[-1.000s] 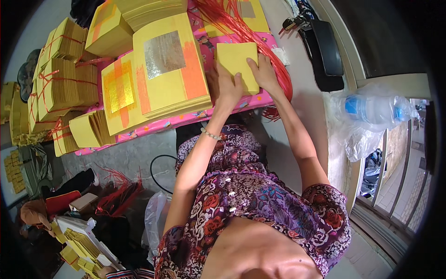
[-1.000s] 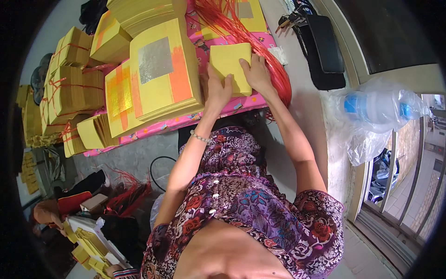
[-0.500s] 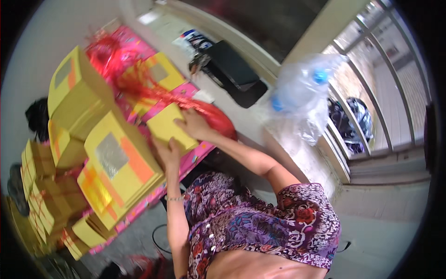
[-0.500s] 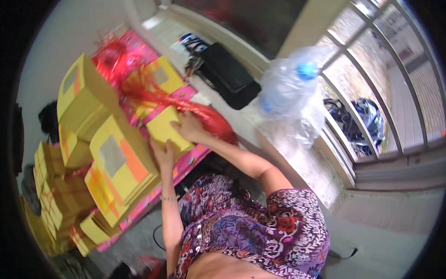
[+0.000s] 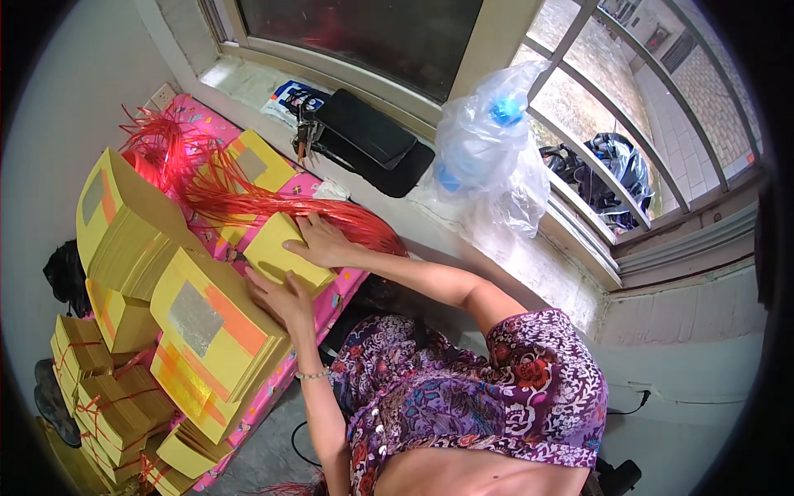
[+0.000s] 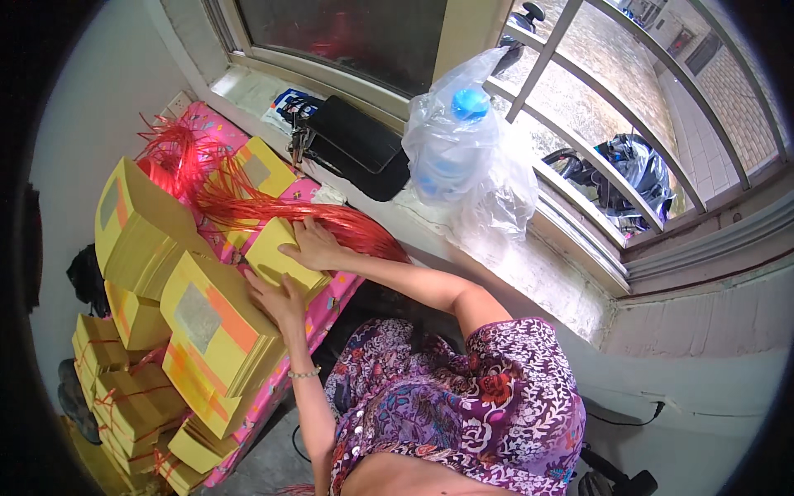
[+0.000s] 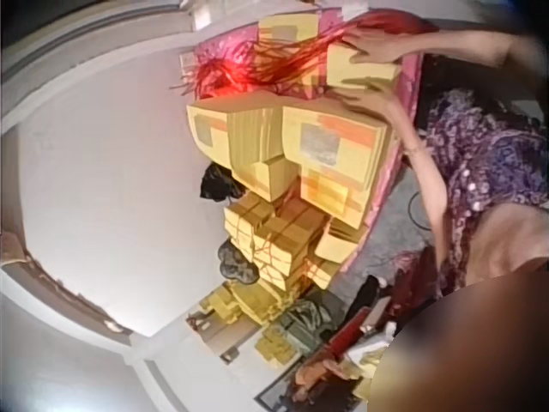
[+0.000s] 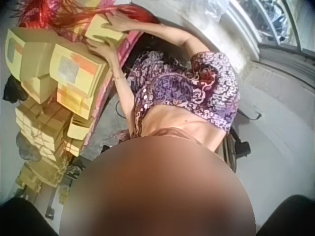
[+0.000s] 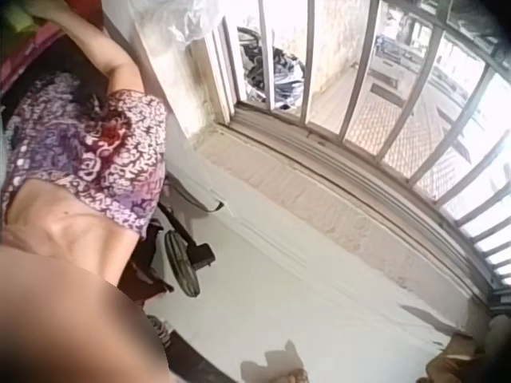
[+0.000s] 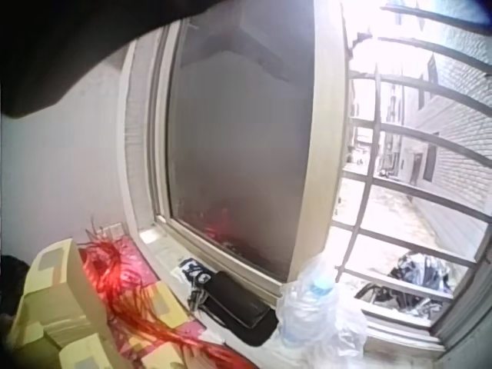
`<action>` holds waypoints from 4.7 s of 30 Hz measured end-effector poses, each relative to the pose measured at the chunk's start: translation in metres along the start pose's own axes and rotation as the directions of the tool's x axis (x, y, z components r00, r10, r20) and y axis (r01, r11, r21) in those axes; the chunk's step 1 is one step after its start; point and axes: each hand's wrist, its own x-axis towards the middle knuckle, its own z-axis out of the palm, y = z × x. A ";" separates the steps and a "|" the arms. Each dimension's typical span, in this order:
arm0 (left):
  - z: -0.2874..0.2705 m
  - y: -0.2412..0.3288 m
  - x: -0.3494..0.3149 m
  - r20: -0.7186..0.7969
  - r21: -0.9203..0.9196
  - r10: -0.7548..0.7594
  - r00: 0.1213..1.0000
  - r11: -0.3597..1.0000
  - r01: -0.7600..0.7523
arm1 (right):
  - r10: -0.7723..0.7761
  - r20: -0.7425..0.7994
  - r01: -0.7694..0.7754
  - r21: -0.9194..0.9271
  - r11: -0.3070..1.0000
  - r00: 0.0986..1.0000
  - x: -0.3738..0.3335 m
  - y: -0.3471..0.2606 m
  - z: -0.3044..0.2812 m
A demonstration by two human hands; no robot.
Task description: Organizing and counting stacks of yellow paper bundles tied with red string.
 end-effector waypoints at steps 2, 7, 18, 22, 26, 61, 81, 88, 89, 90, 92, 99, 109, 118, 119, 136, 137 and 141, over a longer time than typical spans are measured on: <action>-0.006 0.005 0.001 -0.009 0.025 0.036 0.999 0.999 -0.036 | -0.144 -0.163 0.131 -0.085 0.988 0.976 -0.011 -0.015 -0.012; -0.018 0.014 0.001 -0.027 -0.019 0.161 0.987 0.987 -0.161 | -0.477 -0.283 0.491 -0.025 0.871 0.832 -0.030 -0.061 -0.045; -0.116 0.044 -0.068 -0.022 -0.253 0.069 0.997 0.965 -0.072 | -0.888 0.087 0.877 0.138 0.460 0.452 -0.044 -0.114 -0.012; -0.139 0.020 -0.072 -0.184 -0.070 0.147 0.972 0.984 -0.162 | -0.903 0.173 0.906 0.098 0.413 0.393 -0.043 -0.105 -0.006; -0.151 -0.002 -0.064 -0.258 -0.009 0.133 0.957 0.990 -0.140 | -0.864 0.235 0.888 0.011 0.460 0.445 -0.045 -0.113 -0.019; -0.185 -0.062 -0.042 -0.172 -0.018 0.084 0.982 0.996 -0.088 | -0.736 0.483 0.792 0.131 0.596 0.474 -0.030 -0.160 -0.022; -0.177 -0.065 -0.045 -0.231 -0.067 0.057 0.971 0.995 -0.075 | -0.604 0.614 0.608 0.241 0.757 0.508 -0.015 -0.159 -0.016; -0.178 -0.064 -0.046 -0.215 -0.099 0.021 0.976 0.994 -0.043 | -0.665 0.554 0.643 0.277 0.714 0.501 -0.013 -0.156 -0.011; -0.179 -0.064 -0.045 -0.216 -0.099 0.017 0.976 0.994 -0.039 | -0.665 0.556 0.642 0.278 0.714 0.499 -0.013 -0.157 -0.011; -0.180 -0.064 -0.045 -0.218 -0.098 0.018 0.976 0.994 -0.040 | -0.662 0.555 0.645 0.267 0.716 0.505 -0.013 -0.158 -0.011; -0.182 -0.061 -0.043 -0.217 -0.102 0.019 0.976 0.994 -0.043 | -0.655 0.553 0.646 0.251 0.721 0.515 -0.015 -0.161 -0.014; -0.200 -0.050 -0.024 -0.076 0.156 0.154 0.985 0.978 -0.141 | -0.809 0.394 0.839 0.149 0.524 0.436 -0.023 -0.180 -0.022; -0.199 -0.055 -0.011 -0.371 0.004 0.163 0.914 0.985 -0.174 | -0.724 0.103 0.597 0.492 0.633 0.682 -0.016 -0.174 -0.025; -0.200 -0.070 -0.020 -0.412 -0.719 -0.176 0.894 0.666 -0.201 | -0.761 -0.057 0.653 0.558 0.512 0.646 0.012 -0.176 0.002; -0.197 -0.075 -0.020 -0.382 -0.745 -0.190 0.904 0.642 -0.180 | -0.758 -0.025 0.605 0.620 0.499 0.651 0.013 -0.178 0.004; -0.175 -0.046 0.004 -0.048 -0.883 -0.011 0.999 0.467 -0.037 | -0.723 0.184 0.066 0.951 0.303 0.666 -0.036 -0.197 0.039; -0.171 -0.043 0.004 -0.036 -0.895 -0.025 0.999 0.445 -0.021 | -0.713 0.215 0.139 0.905 0.402 0.667 -0.043 -0.200 0.034; -0.169 -0.035 0.009 -0.002 -0.918 -0.028 1.000 0.397 0.009 | -0.638 0.360 0.198 0.749 0.633 0.681 -0.032 -0.182 0.036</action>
